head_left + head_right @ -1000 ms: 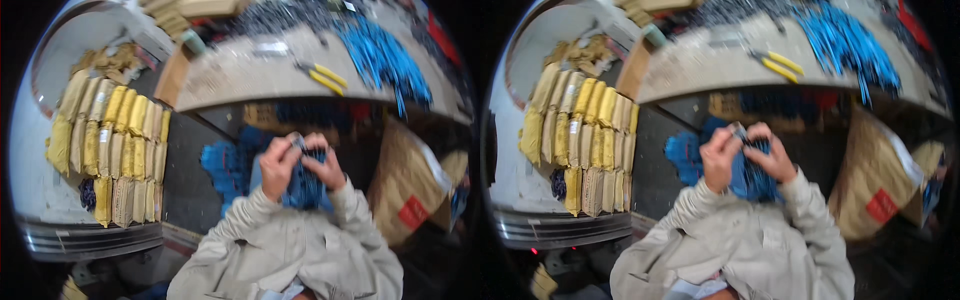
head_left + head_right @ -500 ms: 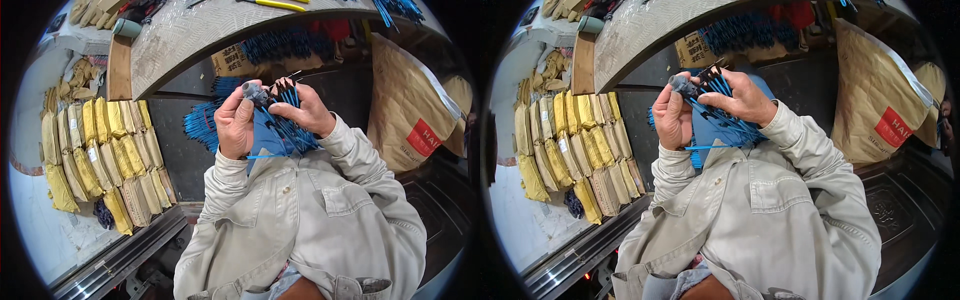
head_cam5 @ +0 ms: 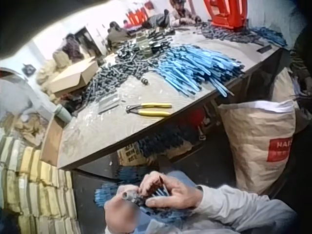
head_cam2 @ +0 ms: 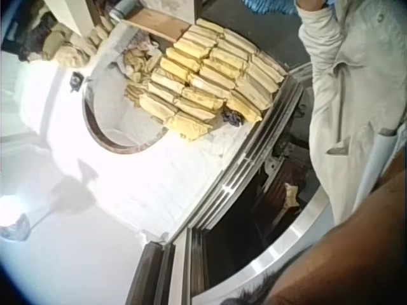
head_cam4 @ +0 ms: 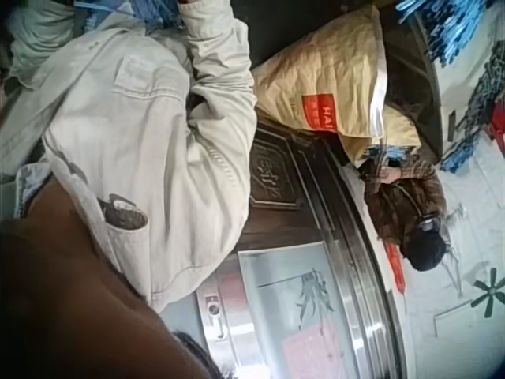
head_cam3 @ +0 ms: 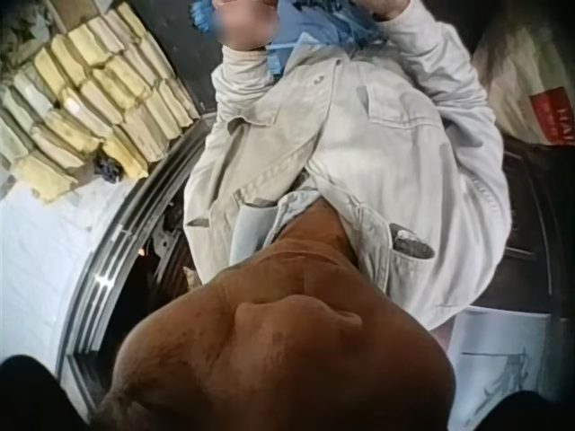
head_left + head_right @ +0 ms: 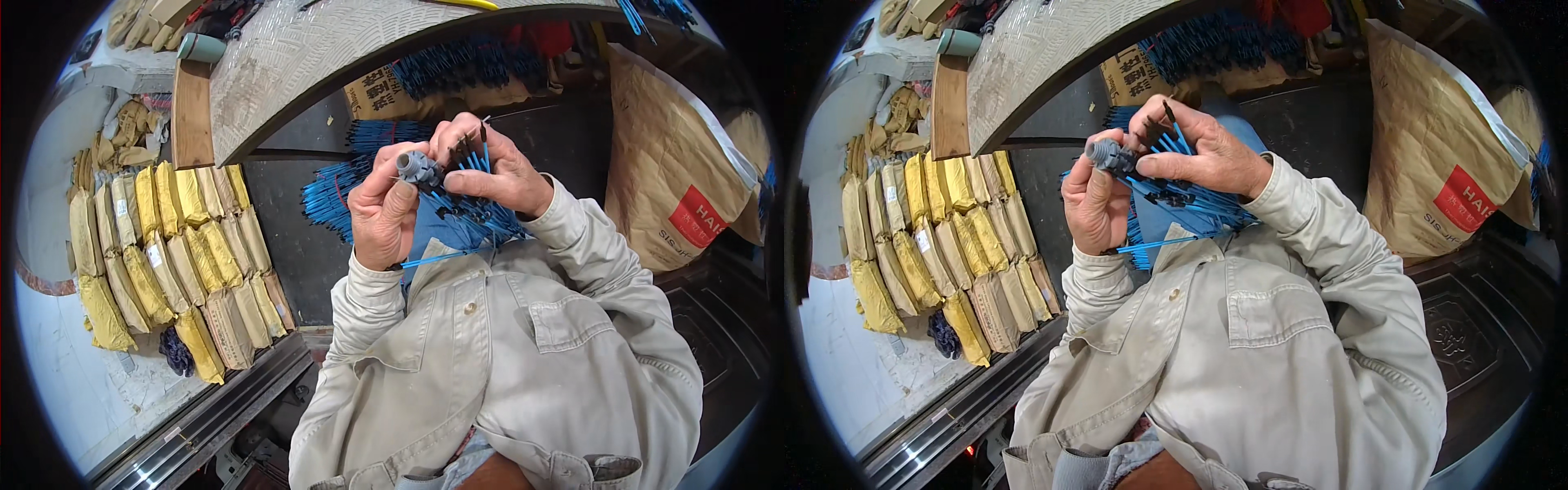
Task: The person attaches plastic ribs onto a central hub with a wire and secures the assembly by twisting and cutting the wire using pliers.
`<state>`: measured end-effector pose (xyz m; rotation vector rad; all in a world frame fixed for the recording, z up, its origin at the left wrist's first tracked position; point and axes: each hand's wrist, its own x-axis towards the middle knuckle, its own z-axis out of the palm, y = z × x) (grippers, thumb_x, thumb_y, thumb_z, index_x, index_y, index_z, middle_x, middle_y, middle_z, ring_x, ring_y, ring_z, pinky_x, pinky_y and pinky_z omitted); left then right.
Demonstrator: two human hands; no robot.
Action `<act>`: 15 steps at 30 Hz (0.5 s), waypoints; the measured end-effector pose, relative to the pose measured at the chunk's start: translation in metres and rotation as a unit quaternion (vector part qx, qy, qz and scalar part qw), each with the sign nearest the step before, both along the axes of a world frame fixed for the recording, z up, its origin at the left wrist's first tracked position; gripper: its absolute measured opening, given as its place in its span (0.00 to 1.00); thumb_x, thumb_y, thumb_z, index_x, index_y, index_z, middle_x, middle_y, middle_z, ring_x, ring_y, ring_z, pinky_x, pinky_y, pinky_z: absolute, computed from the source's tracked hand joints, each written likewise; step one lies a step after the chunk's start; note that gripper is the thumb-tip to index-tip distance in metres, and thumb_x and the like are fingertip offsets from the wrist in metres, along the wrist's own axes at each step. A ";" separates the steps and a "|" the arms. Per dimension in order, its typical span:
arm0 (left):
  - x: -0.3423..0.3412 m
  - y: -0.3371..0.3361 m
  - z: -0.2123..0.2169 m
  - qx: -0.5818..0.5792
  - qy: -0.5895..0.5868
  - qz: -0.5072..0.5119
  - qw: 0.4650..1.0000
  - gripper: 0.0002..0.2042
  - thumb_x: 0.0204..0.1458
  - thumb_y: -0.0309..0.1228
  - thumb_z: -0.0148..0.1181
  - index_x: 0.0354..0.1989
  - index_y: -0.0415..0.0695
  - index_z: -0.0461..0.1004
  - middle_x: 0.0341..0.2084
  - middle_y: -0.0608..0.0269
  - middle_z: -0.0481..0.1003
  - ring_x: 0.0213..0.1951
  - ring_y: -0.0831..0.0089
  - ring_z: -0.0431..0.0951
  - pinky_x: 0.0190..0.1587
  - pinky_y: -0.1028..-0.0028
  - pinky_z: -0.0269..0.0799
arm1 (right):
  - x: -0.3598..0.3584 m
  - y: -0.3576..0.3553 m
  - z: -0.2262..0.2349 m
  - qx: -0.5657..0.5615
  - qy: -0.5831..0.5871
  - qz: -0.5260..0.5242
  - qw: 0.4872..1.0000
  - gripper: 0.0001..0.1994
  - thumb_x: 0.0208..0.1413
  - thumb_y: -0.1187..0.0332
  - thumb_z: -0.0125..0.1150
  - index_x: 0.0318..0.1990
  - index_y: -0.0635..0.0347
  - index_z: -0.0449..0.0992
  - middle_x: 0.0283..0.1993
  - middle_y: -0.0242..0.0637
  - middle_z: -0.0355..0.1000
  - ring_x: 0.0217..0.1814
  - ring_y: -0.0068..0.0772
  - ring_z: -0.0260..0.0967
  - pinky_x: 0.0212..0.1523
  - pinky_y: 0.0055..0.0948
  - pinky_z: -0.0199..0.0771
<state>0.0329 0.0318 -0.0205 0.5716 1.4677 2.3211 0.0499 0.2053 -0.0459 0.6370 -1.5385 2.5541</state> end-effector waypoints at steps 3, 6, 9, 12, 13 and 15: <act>0.007 0.001 0.005 -0.003 -0.020 0.017 1.000 0.20 0.52 0.29 0.56 0.51 0.31 0.65 0.46 0.55 0.69 0.46 0.70 0.72 0.49 0.73 0.68 | 0.000 0.002 0.001 0.010 0.025 0.031 0.999 0.10 0.49 0.70 0.60 0.36 0.58 0.67 0.37 0.31 0.63 0.43 0.25 0.60 0.49 0.27 0.59; 0.008 0.002 0.005 -0.002 -0.023 0.027 0.999 0.20 0.51 0.28 0.57 0.51 0.31 0.66 0.46 0.56 0.69 0.46 0.70 0.72 0.49 0.74 0.68 | 0.001 0.003 0.005 0.028 0.044 0.022 0.998 0.10 0.49 0.69 0.60 0.37 0.57 0.67 0.37 0.30 0.63 0.43 0.23 0.59 0.48 0.25 0.59; 0.006 0.002 0.005 0.001 -0.010 0.029 1.000 0.19 0.51 0.28 0.57 0.49 0.31 0.67 0.46 0.56 0.68 0.46 0.70 0.72 0.49 0.74 0.68 | 0.005 0.001 0.001 0.024 -0.020 0.013 0.999 0.10 0.49 0.68 0.61 0.37 0.58 0.68 0.36 0.28 0.63 0.42 0.20 0.59 0.46 0.24 0.60; 0.004 -0.001 0.005 -0.007 0.000 0.010 1.000 0.18 0.50 0.28 0.58 0.48 0.32 0.69 0.45 0.56 0.68 0.45 0.70 0.72 0.48 0.75 0.68 | 0.010 0.007 -0.004 0.047 -0.064 0.025 0.997 0.11 0.49 0.68 0.62 0.37 0.59 0.69 0.35 0.27 0.65 0.40 0.18 0.59 0.44 0.22 0.60; 0.003 -0.001 0.006 -0.008 -0.001 0.011 1.000 0.18 0.50 0.28 0.58 0.48 0.32 0.69 0.45 0.56 0.68 0.45 0.70 0.72 0.48 0.75 0.68 | 0.011 0.009 -0.004 0.073 -0.076 0.043 0.994 0.11 0.49 0.67 0.62 0.38 0.60 0.69 0.34 0.26 0.65 0.38 0.17 0.59 0.43 0.21 0.61; 0.001 -0.001 0.009 -0.005 0.000 -0.016 1.000 0.17 0.49 0.30 0.59 0.46 0.32 0.70 0.43 0.56 0.68 0.44 0.71 0.70 0.48 0.75 0.66 | 0.012 0.011 -0.004 0.098 -0.089 0.060 0.989 0.12 0.49 0.67 0.63 0.38 0.60 0.70 0.33 0.25 0.66 0.37 0.16 0.59 0.42 0.21 0.61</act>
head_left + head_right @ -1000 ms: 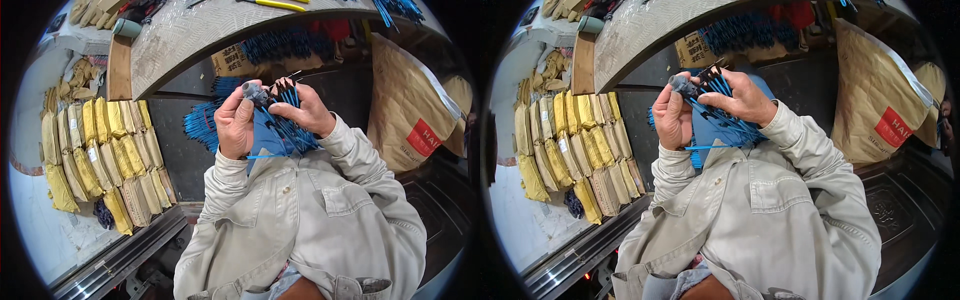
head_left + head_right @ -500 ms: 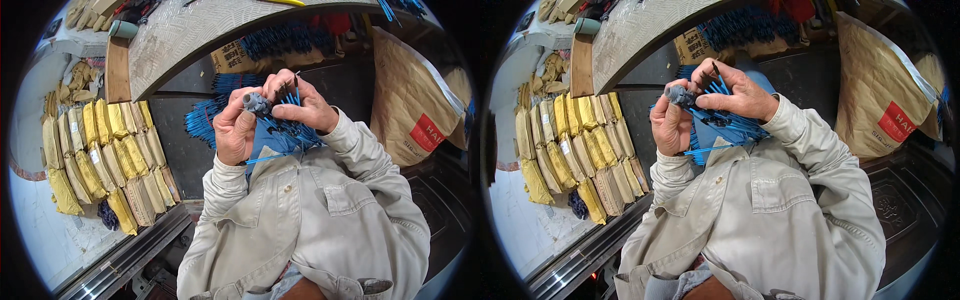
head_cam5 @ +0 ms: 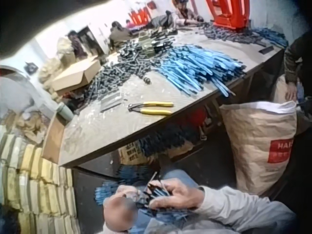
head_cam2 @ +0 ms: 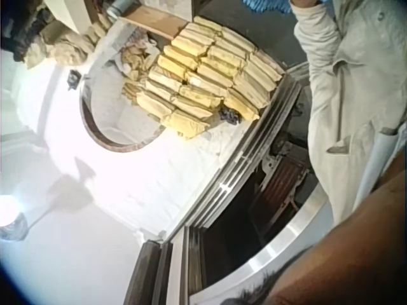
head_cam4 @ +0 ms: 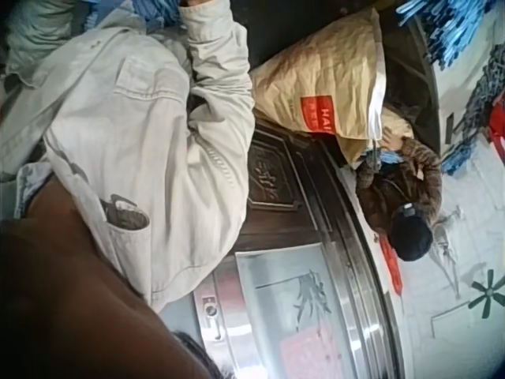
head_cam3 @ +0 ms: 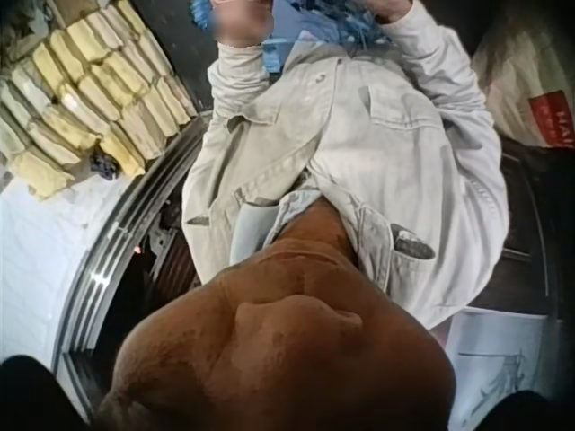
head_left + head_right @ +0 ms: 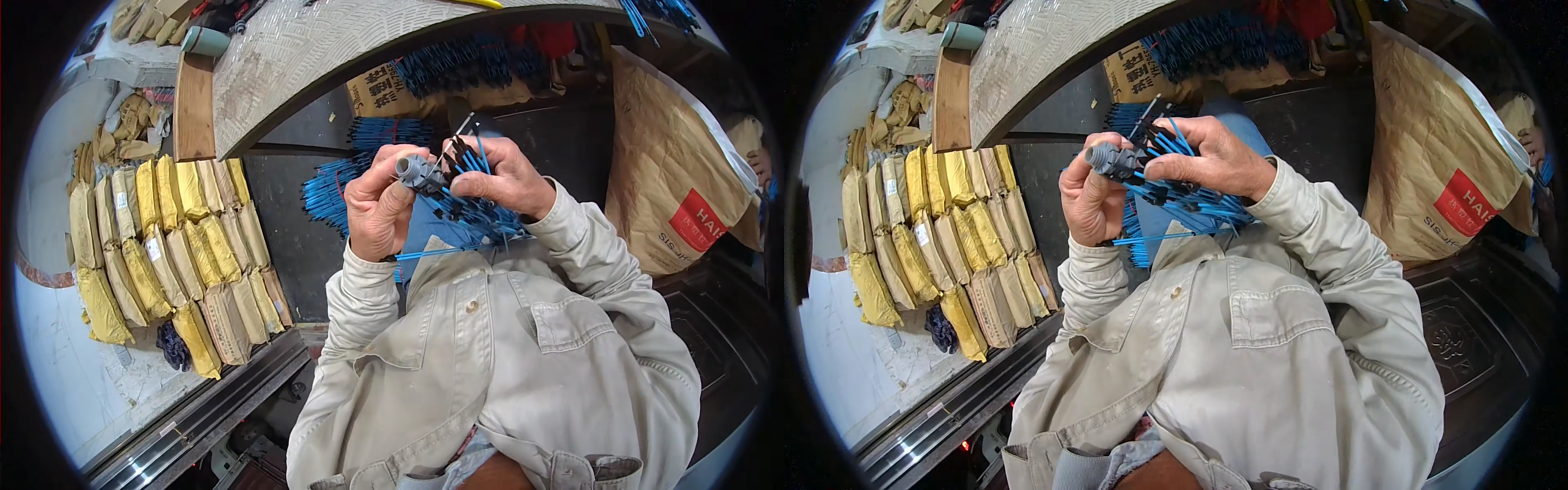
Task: The person attaches plastic ribs onto a central hub with a wire and secures the assembly by twisting and cutting the wire using pliers.
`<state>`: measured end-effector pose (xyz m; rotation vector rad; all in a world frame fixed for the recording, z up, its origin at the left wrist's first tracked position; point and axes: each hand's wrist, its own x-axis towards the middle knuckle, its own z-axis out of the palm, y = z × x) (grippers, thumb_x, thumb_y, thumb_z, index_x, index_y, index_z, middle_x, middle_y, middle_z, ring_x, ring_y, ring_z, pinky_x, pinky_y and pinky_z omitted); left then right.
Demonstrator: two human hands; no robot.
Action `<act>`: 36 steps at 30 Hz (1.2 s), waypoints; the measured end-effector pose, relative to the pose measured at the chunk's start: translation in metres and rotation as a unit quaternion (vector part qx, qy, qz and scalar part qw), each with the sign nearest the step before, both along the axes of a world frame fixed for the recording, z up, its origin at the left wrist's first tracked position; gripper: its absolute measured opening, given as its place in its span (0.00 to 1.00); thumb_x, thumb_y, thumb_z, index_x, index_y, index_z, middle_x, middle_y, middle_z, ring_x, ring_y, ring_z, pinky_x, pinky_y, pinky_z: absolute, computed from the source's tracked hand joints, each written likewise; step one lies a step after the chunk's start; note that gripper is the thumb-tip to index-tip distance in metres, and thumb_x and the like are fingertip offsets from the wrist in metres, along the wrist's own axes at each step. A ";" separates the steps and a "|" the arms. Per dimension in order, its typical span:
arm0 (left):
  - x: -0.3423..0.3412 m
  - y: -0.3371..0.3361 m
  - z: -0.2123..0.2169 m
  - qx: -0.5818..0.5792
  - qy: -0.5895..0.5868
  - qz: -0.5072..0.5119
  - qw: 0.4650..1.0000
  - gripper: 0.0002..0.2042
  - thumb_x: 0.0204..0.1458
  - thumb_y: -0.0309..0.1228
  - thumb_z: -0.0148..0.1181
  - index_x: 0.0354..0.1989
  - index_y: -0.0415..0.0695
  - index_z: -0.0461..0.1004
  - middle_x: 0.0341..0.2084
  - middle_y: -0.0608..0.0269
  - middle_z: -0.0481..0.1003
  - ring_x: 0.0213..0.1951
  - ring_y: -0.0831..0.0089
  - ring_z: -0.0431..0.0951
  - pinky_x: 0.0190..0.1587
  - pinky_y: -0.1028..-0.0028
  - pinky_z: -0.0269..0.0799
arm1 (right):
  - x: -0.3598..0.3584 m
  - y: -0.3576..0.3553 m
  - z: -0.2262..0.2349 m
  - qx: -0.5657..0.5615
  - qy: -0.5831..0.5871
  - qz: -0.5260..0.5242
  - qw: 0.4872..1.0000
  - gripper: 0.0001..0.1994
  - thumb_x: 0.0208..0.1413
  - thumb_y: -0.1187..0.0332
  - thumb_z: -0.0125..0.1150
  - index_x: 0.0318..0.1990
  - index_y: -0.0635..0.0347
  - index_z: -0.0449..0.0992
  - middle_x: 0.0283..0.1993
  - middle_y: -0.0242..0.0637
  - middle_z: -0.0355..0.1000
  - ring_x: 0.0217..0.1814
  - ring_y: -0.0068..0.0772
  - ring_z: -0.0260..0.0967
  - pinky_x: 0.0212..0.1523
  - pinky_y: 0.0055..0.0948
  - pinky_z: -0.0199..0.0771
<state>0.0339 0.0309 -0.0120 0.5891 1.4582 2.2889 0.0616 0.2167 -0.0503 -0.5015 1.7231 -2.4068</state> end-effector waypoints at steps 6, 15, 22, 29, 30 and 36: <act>-0.009 -0.004 0.002 -0.014 0.021 -0.049 0.999 0.19 0.48 0.35 0.61 0.44 0.32 0.71 0.41 0.56 0.68 0.41 0.72 0.71 0.46 0.76 0.67 | -0.011 0.008 0.006 0.039 0.001 0.075 0.996 0.13 0.49 0.65 0.63 0.39 0.62 0.72 0.30 0.25 0.67 0.33 0.15 0.59 0.37 0.21 0.61; -0.018 -0.006 0.003 -0.035 0.060 -0.109 0.992 0.19 0.48 0.35 0.61 0.44 0.32 0.72 0.39 0.58 0.70 0.41 0.73 0.70 0.46 0.74 0.65 | -0.005 -0.005 0.000 -0.177 -0.067 0.063 0.980 0.16 0.45 0.59 0.65 0.33 0.58 0.69 0.33 0.27 0.64 0.38 0.19 0.59 0.40 0.25 0.59; -0.011 -0.004 0.001 -0.029 0.013 -0.085 0.996 0.20 0.46 0.37 0.63 0.44 0.35 0.70 0.35 0.55 0.70 0.40 0.67 0.72 0.49 0.71 0.66 | -0.007 -0.002 0.008 -0.076 -0.015 0.055 0.996 0.13 0.43 0.62 0.64 0.32 0.57 0.68 0.34 0.28 0.63 0.40 0.21 0.59 0.43 0.25 0.58; -0.008 0.000 0.001 -0.025 0.067 -0.044 0.996 0.16 0.48 0.36 0.61 0.38 0.35 0.72 0.36 0.54 0.73 0.39 0.64 0.73 0.47 0.67 0.67 | -0.007 -0.001 0.010 -0.047 -0.021 0.045 0.998 0.15 0.43 0.65 0.66 0.36 0.61 0.71 0.35 0.27 0.63 0.39 0.18 0.58 0.42 0.21 0.58; -0.007 -0.003 0.001 -0.041 0.083 -0.037 0.995 0.16 0.49 0.36 0.60 0.39 0.35 0.72 0.35 0.54 0.73 0.39 0.63 0.73 0.46 0.66 0.67 | -0.007 -0.002 0.010 -0.036 -0.028 0.027 0.999 0.15 0.43 0.65 0.66 0.36 0.61 0.71 0.35 0.27 0.63 0.39 0.18 0.58 0.42 0.21 0.58; -0.012 -0.007 0.008 -0.091 0.129 -0.057 0.986 0.14 0.46 0.35 0.61 0.36 0.37 0.76 0.32 0.57 0.75 0.40 0.63 0.72 0.47 0.66 0.64 | -0.001 0.005 0.015 -0.062 -0.081 0.123 0.987 0.13 0.42 0.64 0.69 0.32 0.62 0.75 0.30 0.22 0.66 0.33 0.14 0.59 0.35 0.19 0.60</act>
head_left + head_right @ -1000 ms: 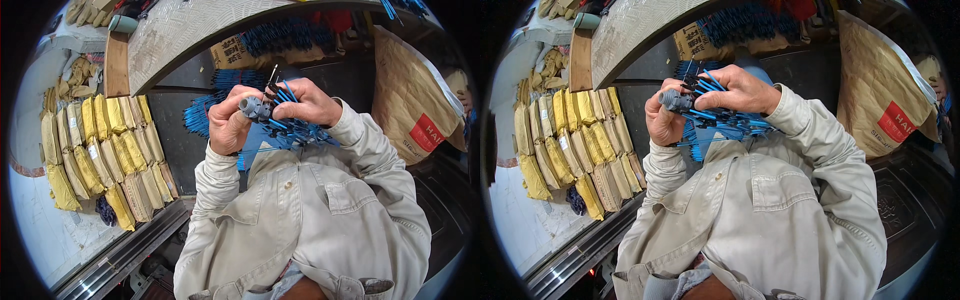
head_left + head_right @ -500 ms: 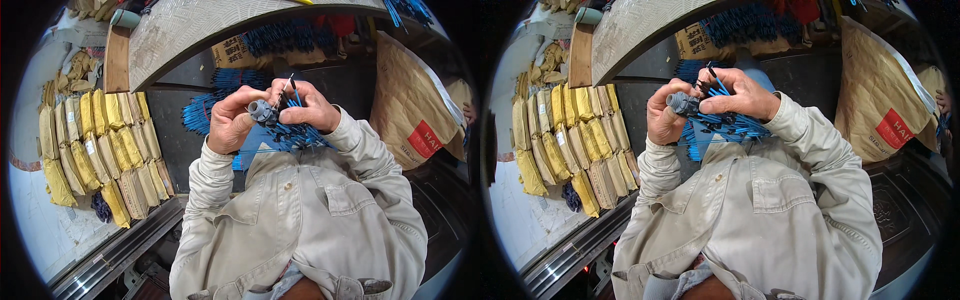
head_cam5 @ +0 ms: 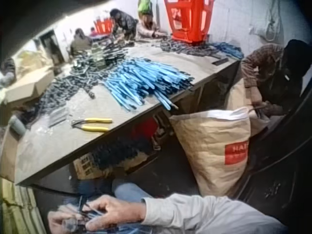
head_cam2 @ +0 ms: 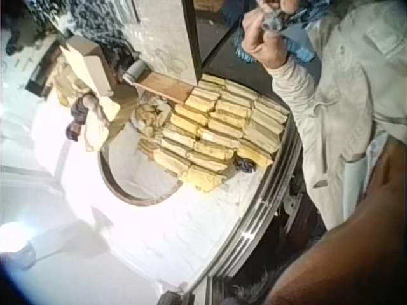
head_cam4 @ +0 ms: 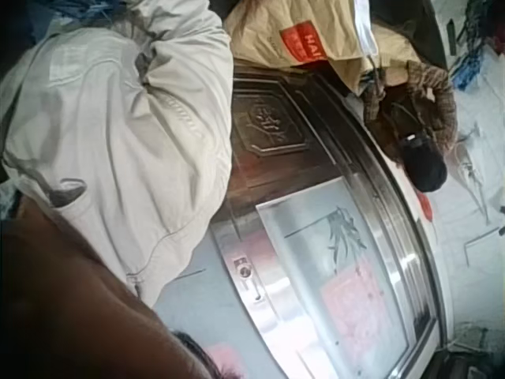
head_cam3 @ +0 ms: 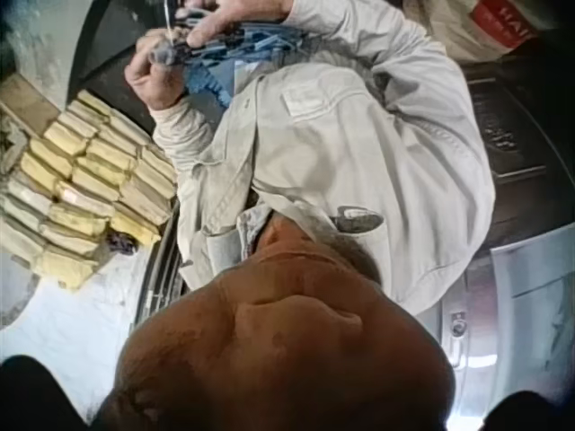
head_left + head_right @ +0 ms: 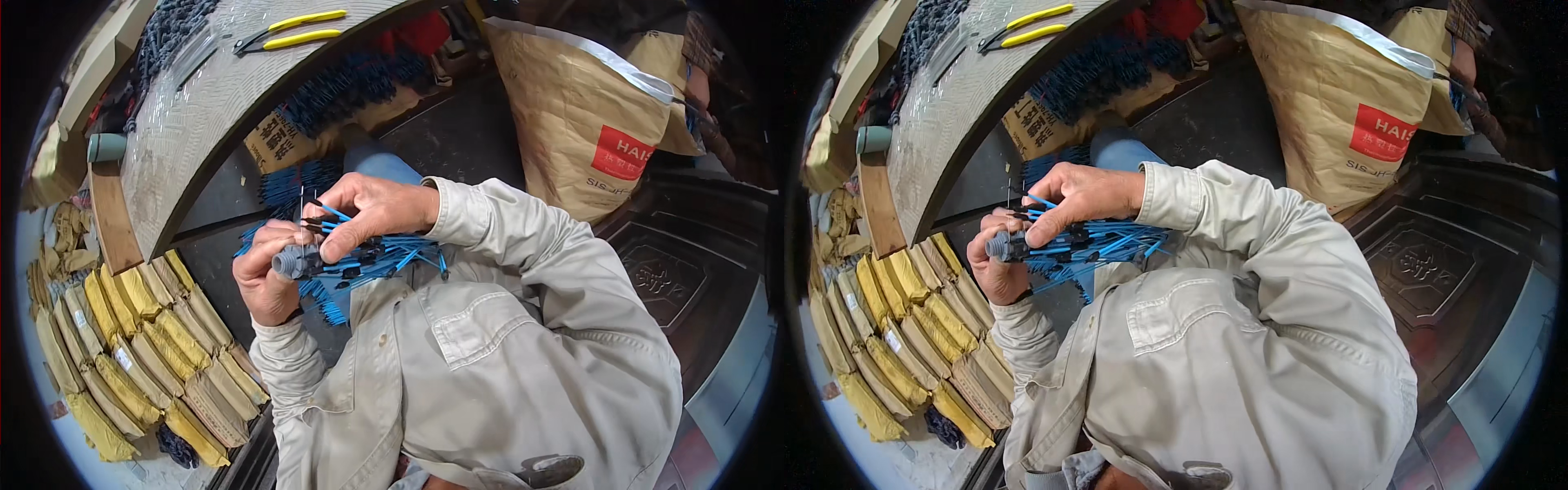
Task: The person attaches plastic ribs onto a central hub with a wire and secures the assembly by twisting and cutting the wire using pliers.
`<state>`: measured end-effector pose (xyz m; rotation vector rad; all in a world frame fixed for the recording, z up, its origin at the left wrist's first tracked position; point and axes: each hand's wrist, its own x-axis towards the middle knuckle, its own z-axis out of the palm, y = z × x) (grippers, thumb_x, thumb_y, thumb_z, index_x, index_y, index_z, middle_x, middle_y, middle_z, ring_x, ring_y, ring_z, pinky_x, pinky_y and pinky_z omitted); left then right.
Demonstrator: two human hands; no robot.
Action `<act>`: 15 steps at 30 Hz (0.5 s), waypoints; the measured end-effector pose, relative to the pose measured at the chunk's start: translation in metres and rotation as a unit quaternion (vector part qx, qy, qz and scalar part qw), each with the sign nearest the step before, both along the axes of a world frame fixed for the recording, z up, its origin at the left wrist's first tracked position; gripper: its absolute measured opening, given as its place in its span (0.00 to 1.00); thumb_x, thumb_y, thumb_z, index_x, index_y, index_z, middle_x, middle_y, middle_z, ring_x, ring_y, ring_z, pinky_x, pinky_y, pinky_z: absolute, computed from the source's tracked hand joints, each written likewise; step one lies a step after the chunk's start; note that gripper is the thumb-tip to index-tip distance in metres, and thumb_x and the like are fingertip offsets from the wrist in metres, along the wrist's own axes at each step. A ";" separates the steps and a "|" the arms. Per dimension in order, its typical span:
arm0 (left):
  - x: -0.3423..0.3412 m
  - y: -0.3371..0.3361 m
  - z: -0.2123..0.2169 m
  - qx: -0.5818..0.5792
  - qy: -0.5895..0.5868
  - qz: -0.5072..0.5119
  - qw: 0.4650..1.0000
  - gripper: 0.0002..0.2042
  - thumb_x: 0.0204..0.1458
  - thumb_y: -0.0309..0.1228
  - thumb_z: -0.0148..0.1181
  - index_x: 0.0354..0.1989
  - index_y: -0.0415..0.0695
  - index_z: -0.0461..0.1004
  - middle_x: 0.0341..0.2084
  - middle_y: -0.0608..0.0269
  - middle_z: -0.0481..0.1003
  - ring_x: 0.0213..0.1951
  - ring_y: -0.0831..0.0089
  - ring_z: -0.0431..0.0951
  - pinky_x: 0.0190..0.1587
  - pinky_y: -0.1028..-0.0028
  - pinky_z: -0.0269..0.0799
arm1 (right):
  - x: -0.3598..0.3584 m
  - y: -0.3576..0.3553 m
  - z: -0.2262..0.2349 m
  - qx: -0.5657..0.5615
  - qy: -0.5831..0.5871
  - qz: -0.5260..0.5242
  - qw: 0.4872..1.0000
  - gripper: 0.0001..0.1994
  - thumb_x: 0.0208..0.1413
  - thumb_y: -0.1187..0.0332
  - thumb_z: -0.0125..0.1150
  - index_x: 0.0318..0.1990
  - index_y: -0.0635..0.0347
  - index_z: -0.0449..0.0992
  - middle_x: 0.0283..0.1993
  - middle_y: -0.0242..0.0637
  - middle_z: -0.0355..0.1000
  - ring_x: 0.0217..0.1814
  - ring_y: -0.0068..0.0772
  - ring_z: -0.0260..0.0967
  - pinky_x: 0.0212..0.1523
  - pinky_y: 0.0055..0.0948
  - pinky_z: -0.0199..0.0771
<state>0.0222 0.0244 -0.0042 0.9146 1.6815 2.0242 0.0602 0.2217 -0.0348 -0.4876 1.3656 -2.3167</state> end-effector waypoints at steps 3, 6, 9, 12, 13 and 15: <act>-0.013 0.001 -0.001 -0.015 0.054 -0.059 0.997 0.14 0.45 0.37 0.62 0.34 0.38 0.77 0.32 0.59 0.76 0.42 0.63 0.69 0.51 0.64 0.58 | 0.006 0.005 0.004 -0.034 -0.046 0.042 0.997 0.14 0.41 0.64 0.70 0.32 0.61 0.75 0.29 0.23 0.68 0.32 0.14 0.60 0.33 0.19 0.61; -0.019 0.005 -0.002 -0.014 0.095 -0.104 0.990 0.14 0.44 0.38 0.62 0.33 0.39 0.78 0.31 0.62 0.76 0.44 0.62 0.67 0.54 0.62 0.53 | 0.008 0.008 0.007 -0.058 -0.060 0.079 0.993 0.15 0.39 0.63 0.71 0.33 0.62 0.75 0.30 0.24 0.69 0.31 0.14 0.62 0.32 0.20 0.61; -0.027 0.012 0.006 0.001 0.128 -0.135 0.983 0.15 0.43 0.39 0.63 0.33 0.41 0.79 0.31 0.63 0.76 0.46 0.60 0.66 0.56 0.60 0.48 | 0.005 0.014 0.013 -0.071 -0.038 0.114 0.990 0.16 0.37 0.63 0.72 0.32 0.62 0.75 0.31 0.27 0.71 0.31 0.16 0.63 0.32 0.21 0.62; -0.042 0.021 0.029 -0.007 0.181 -0.186 0.966 0.15 0.42 0.38 0.63 0.35 0.41 0.79 0.34 0.62 0.76 0.46 0.63 0.66 0.56 0.60 0.48 | 0.002 0.020 0.024 0.043 0.100 0.045 0.993 0.16 0.36 0.64 0.72 0.30 0.63 0.74 0.30 0.30 0.71 0.32 0.20 0.65 0.34 0.22 0.64; -0.047 0.028 0.044 -0.016 0.195 -0.227 0.954 0.15 0.43 0.37 0.63 0.36 0.41 0.78 0.35 0.61 0.76 0.47 0.64 0.66 0.57 0.60 0.48 | 0.004 0.023 0.033 0.035 0.107 0.064 0.992 0.16 0.36 0.64 0.72 0.30 0.63 0.74 0.30 0.30 0.71 0.32 0.20 0.65 0.34 0.22 0.64; -0.054 0.036 0.063 -0.033 0.215 -0.260 0.941 0.16 0.43 0.37 0.63 0.38 0.41 0.78 0.37 0.60 0.75 0.48 0.65 0.66 0.58 0.60 0.48 | 0.010 0.032 0.049 0.088 0.150 -0.064 0.983 0.14 0.37 0.67 0.70 0.27 0.64 0.72 0.33 0.36 0.70 0.36 0.25 0.66 0.38 0.25 0.64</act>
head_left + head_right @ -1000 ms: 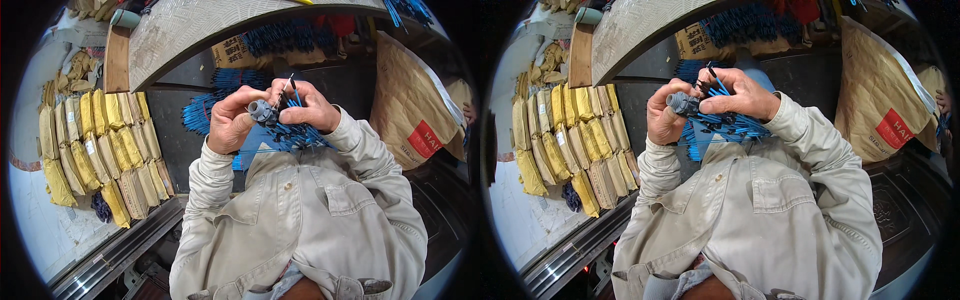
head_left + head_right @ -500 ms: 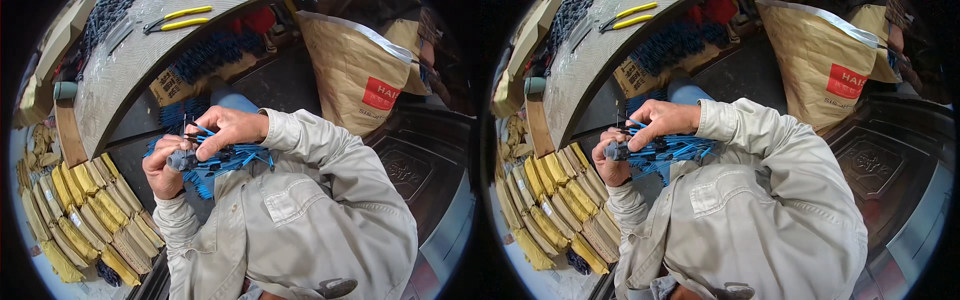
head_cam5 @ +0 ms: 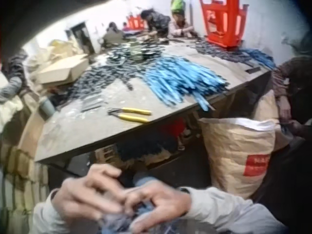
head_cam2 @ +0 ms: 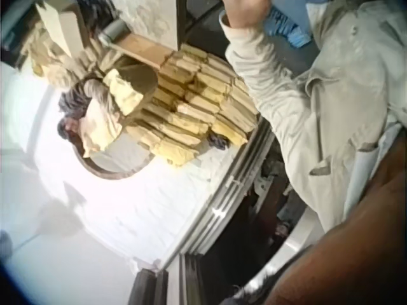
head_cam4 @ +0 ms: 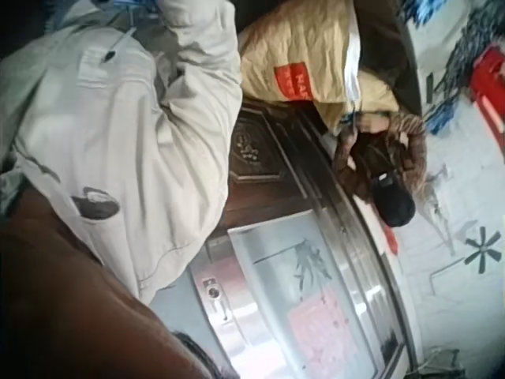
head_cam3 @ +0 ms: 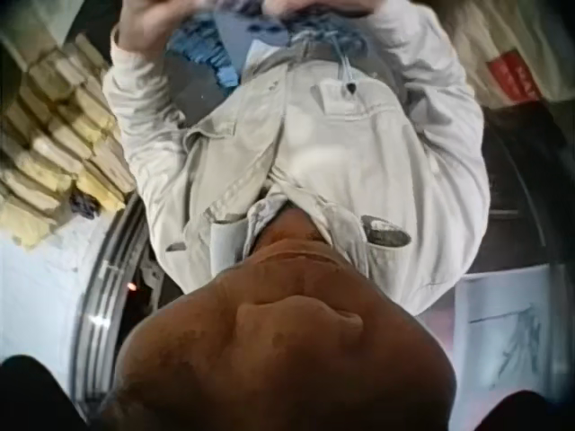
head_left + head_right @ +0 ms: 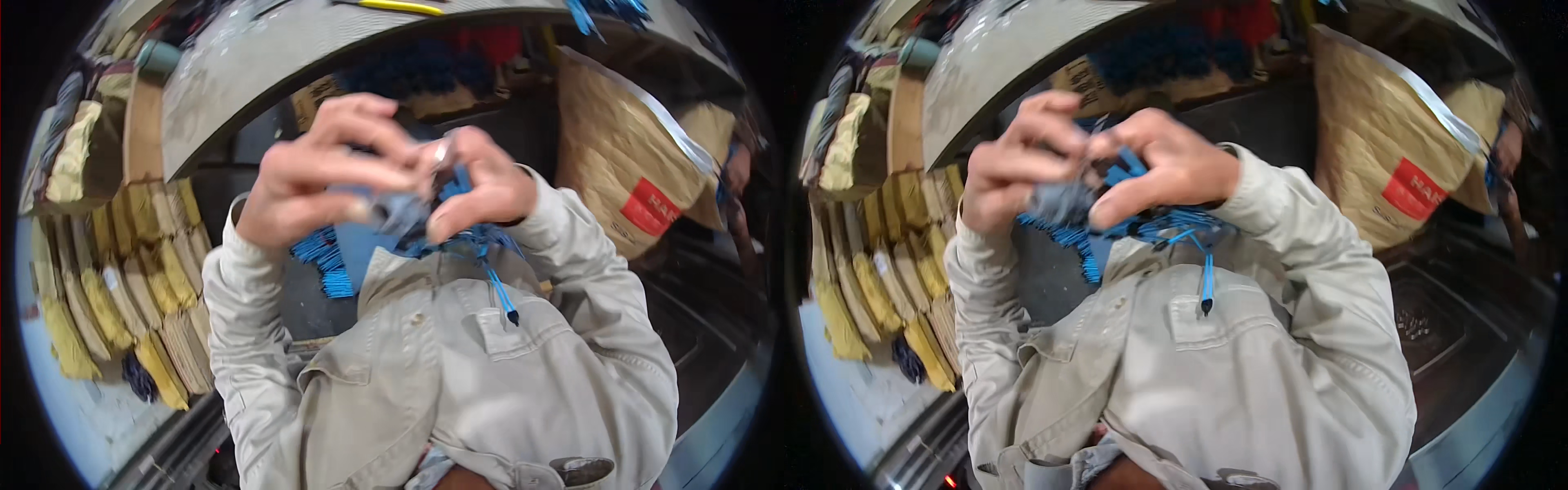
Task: The person attaches plastic ribs onto a central hub with a wire and secures the assembly by twisting and cutting the wire using pliers.
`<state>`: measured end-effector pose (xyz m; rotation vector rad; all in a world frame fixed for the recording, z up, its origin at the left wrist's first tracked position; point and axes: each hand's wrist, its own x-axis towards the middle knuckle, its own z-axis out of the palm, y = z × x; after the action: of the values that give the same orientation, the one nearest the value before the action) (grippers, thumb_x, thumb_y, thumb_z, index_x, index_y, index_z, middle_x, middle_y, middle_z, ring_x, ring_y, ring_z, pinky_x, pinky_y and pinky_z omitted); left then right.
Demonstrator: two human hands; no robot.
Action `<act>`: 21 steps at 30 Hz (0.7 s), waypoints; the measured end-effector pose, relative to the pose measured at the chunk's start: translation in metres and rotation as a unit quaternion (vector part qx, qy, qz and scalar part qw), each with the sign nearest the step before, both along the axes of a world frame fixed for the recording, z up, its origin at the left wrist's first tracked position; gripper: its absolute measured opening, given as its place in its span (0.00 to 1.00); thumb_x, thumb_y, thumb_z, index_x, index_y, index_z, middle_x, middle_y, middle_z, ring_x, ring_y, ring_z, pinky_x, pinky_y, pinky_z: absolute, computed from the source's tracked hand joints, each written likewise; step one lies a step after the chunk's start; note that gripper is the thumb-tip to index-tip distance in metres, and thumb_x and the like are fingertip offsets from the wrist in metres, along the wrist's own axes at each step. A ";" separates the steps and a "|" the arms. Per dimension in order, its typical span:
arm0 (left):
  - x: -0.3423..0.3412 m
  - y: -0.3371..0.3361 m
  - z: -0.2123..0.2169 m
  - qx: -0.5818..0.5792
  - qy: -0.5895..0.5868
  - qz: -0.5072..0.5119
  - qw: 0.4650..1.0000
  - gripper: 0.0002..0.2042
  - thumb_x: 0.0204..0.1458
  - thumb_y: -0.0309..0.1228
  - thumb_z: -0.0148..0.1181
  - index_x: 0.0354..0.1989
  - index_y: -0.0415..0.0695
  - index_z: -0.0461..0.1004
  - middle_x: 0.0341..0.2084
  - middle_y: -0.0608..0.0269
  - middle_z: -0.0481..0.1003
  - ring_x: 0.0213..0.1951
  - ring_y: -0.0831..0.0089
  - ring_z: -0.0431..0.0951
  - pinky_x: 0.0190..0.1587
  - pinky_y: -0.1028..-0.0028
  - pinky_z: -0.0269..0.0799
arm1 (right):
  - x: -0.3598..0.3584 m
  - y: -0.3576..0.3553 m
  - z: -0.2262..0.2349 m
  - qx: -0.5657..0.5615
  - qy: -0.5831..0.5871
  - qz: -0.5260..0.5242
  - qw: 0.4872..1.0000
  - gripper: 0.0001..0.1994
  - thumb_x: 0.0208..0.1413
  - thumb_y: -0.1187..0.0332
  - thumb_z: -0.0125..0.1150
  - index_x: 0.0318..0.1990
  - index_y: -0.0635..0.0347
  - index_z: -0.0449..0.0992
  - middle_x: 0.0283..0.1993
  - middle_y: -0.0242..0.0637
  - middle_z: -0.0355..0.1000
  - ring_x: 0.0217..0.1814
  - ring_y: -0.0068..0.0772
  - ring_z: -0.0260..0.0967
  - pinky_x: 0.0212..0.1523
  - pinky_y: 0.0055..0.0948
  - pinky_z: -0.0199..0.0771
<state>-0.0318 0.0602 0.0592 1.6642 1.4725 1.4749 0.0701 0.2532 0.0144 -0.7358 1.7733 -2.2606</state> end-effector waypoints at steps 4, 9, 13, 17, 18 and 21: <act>0.014 0.003 0.024 -0.053 -0.003 0.149 0.987 0.19 0.45 0.33 0.62 0.46 0.39 0.73 0.42 0.56 0.74 0.51 0.66 0.66 0.57 0.65 0.54 | 0.004 -0.003 0.015 -0.055 -0.037 -0.140 0.988 0.13 0.37 0.69 0.69 0.26 0.64 0.69 0.39 0.42 0.69 0.41 0.27 0.65 0.41 0.27 0.64; 0.038 0.015 0.030 -0.018 -0.018 0.250 0.968 0.23 0.50 0.35 0.59 0.52 0.34 0.67 0.47 0.52 0.71 0.53 0.65 0.67 0.55 0.69 0.61 | 0.003 -0.002 0.031 -0.005 0.147 -0.278 0.949 0.11 0.40 0.73 0.67 0.27 0.66 0.68 0.42 0.46 0.68 0.42 0.31 0.66 0.41 0.27 0.65; 0.027 0.042 0.013 0.006 -0.093 0.286 0.954 0.21 0.50 0.31 0.59 0.51 0.34 0.67 0.49 0.54 0.70 0.50 0.68 0.69 0.53 0.72 0.62 | -0.019 0.001 0.027 0.056 0.206 -0.397 0.893 0.10 0.41 0.74 0.68 0.28 0.65 0.70 0.39 0.46 0.70 0.40 0.35 0.70 0.38 0.26 0.68; -0.003 0.070 -0.021 -0.019 -0.264 0.325 0.908 0.18 0.51 0.27 0.57 0.50 0.34 0.68 0.48 0.55 0.70 0.47 0.72 0.70 0.50 0.75 0.64 | -0.052 0.009 -0.014 0.066 0.132 -0.425 0.893 0.10 0.42 0.74 0.67 0.27 0.65 0.69 0.41 0.46 0.69 0.40 0.33 0.68 0.38 0.26 0.67; -0.009 0.076 -0.028 -0.022 -0.313 0.338 0.887 0.17 0.52 0.27 0.56 0.50 0.34 0.68 0.48 0.56 0.70 0.46 0.74 0.70 0.49 0.76 0.64 | -0.060 0.010 -0.024 0.044 0.093 -0.411 0.906 0.10 0.43 0.75 0.66 0.28 0.65 0.68 0.42 0.46 0.68 0.41 0.30 0.66 0.39 0.25 0.66; -0.029 0.088 -0.038 -0.036 -0.272 0.375 0.885 0.16 0.53 0.27 0.55 0.49 0.34 0.69 0.46 0.57 0.71 0.45 0.76 0.70 0.48 0.78 0.65 | -0.085 0.022 -0.037 0.009 0.038 -0.394 0.918 0.10 0.44 0.75 0.65 0.28 0.65 0.68 0.43 0.45 0.67 0.41 0.27 0.64 0.40 0.24 0.64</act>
<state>-0.0609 0.1480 0.0211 0.5134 1.8655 2.0118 -0.0147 0.2751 -0.0227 -0.0777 2.4422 -2.6765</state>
